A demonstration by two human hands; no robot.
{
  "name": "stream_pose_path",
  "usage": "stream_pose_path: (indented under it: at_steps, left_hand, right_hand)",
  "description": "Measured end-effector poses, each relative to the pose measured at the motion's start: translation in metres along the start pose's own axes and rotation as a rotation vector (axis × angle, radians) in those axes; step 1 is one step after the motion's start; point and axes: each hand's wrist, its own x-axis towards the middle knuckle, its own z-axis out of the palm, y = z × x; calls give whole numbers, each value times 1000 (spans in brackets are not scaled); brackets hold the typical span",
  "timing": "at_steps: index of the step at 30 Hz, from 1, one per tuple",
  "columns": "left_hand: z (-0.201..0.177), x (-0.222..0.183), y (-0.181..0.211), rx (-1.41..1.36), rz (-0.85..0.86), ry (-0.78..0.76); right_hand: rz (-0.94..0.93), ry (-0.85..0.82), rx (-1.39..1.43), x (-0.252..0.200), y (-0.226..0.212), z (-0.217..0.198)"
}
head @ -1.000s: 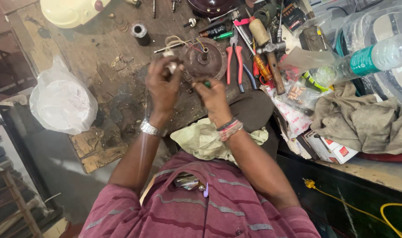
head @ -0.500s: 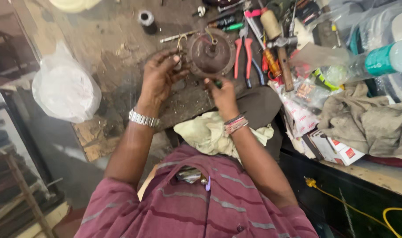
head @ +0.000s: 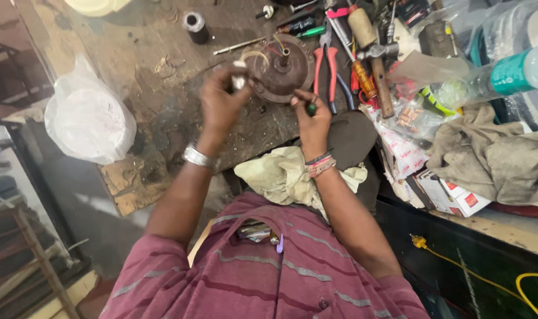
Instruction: The person works on a small cylindrical electrical component on a cluttered workbench, using pliers and a screwdriver to strip and twist wires and adjust internal parts. The person wipes the component with a cloth and continues manipulating wires and small parts throughout the clip.
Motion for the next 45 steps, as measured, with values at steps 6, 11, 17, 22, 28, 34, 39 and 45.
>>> stream_pose_path:
  at_steps: [6,11,17,22,28,34,39,45]
  left_hand:
    - [35,-19,6,408,290,-87]
    - [45,-17,7,479,368,-159]
    - [49,-6,-3,438,119,-211]
    - [48,10,-7,392,258,-191]
    - [45,12,3,435,-49,-130]
    - [38,23,8,516,16,-112]
    - [46,20,-7,545,-78,-19]
    - [42,29,-12,506,-73,36]
  right_hand:
    - [-245,-18,-252,-5,-20,8]
    - [-152,3,-147,14,-27,11]
    - [-276,-57,-426,40,-33,0]
    - [-302,-62,-442,44,-37,1]
    - [-357,-110,-462,38,-35,-5]
    - [-400,-147,-438,33,-36,-1]
    - [-402,-176,-455,30,-37,0]
    - [-338,-183,-484,32,-30,-2]
